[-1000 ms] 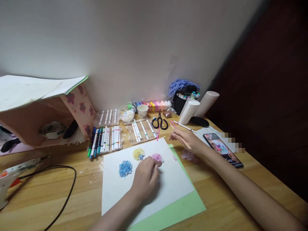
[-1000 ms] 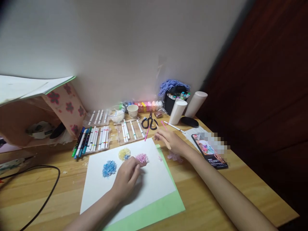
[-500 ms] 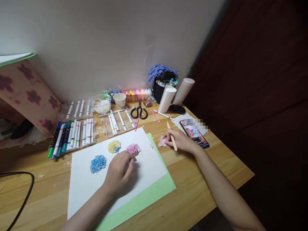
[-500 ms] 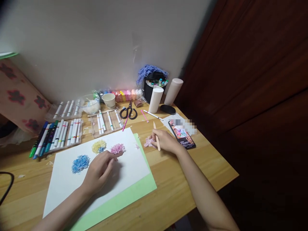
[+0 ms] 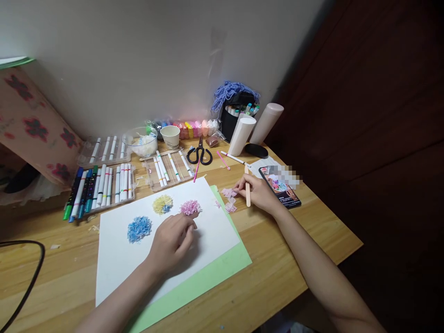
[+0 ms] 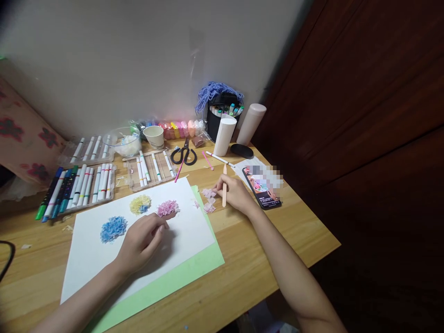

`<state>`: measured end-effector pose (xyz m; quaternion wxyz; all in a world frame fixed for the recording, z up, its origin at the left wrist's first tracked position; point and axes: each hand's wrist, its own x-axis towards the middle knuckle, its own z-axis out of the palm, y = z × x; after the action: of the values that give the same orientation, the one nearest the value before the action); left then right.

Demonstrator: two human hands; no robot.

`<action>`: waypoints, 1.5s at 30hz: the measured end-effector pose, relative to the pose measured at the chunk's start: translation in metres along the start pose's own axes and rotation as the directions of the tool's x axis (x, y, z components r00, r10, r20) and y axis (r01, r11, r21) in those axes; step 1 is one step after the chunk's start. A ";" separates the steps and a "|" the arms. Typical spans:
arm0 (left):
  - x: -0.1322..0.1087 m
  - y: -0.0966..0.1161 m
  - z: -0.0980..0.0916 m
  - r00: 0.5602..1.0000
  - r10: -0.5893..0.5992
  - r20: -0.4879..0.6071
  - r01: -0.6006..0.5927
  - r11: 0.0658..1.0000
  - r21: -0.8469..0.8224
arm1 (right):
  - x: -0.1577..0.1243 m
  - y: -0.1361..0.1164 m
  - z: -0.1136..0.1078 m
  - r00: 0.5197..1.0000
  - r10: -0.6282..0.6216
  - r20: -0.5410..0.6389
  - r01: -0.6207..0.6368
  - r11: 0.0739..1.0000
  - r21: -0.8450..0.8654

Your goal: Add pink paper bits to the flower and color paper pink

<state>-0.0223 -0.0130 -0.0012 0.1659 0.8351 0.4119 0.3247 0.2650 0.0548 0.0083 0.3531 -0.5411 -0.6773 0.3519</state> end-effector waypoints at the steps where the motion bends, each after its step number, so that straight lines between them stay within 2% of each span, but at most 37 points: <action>1: 0.000 0.000 0.000 1.000 0.002 0.002 -0.002 1.000 0.002 | 0.000 0.002 -0.001 1.000 0.005 -0.029 -0.006 1.000 -0.022; 4: 0.000 0.000 0.000 1.000 0.005 0.001 -0.005 1.000 0.004 | 0.002 0.005 -0.002 0.994 0.038 -0.106 -0.045 0.997 -0.066; 6: 0.001 0.000 0.000 1.000 0.015 -0.007 -0.015 1.000 0.004 | 0.003 0.006 -0.003 0.990 0.042 -0.136 -0.045 0.999 -0.023; 11: 0.001 0.000 -0.001 0.999 0.045 -0.018 -0.045 0.999 0.004 | 0.005 0.008 -0.006 0.996 0.046 -0.077 -0.030 0.980 0.196; 16: 0.000 0.001 -0.002 0.999 0.043 -0.024 -0.043 0.999 0.002 | 0.006 0.008 -0.009 0.995 0.062 -0.078 -0.044 0.975 0.219; 20: 0.001 0.002 -0.003 0.999 0.030 -0.027 -0.030 1.000 -0.001 | 0.005 0.009 -0.008 0.981 0.096 -0.168 -0.073 0.988 0.137; 22: 0.001 0.003 -0.003 0.999 0.029 -0.031 -0.030 1.000 -0.005 | 0.004 0.011 -0.006 0.984 0.119 -0.131 -0.104 0.987 0.121; 26: 0.001 0.002 -0.002 0.998 0.037 -0.042 -0.038 0.999 -0.015 | 0.004 0.009 -0.001 0.988 0.133 -0.073 -0.115 0.972 0.205; 29: 0.001 0.001 0.000 0.999 0.009 -0.031 -0.009 1.000 0.008 | 0.003 0.000 0.008 0.988 0.150 -0.028 -0.133 0.935 0.328; 31: 0.001 0.000 0.001 0.998 -0.063 -0.032 0.064 0.998 0.027 | 0.001 -0.007 0.020 0.989 0.149 0.014 -0.143 0.913 0.382; 36: 0.001 0.002 0.000 0.973 -0.228 -0.022 0.227 0.974 -0.022 | -0.011 -0.025 0.057 0.995 0.058 0.082 -0.086 0.909 0.409; 40: 0.000 0.003 0.001 0.972 -0.225 0.069 0.229 0.972 -0.053 | -0.024 -0.037 0.077 0.989 -0.026 0.143 -0.042 0.889 0.456; 45: 0.001 0.001 0.004 0.963 -0.235 0.135 0.246 0.966 -0.077 | -0.030 -0.040 0.085 0.986 -0.026 0.166 -0.058 0.874 0.482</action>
<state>-0.0184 -0.0129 -0.0032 0.2684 0.7889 0.4834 0.2680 0.1775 0.0108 -0.0026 0.4163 -0.4094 -0.5903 0.5574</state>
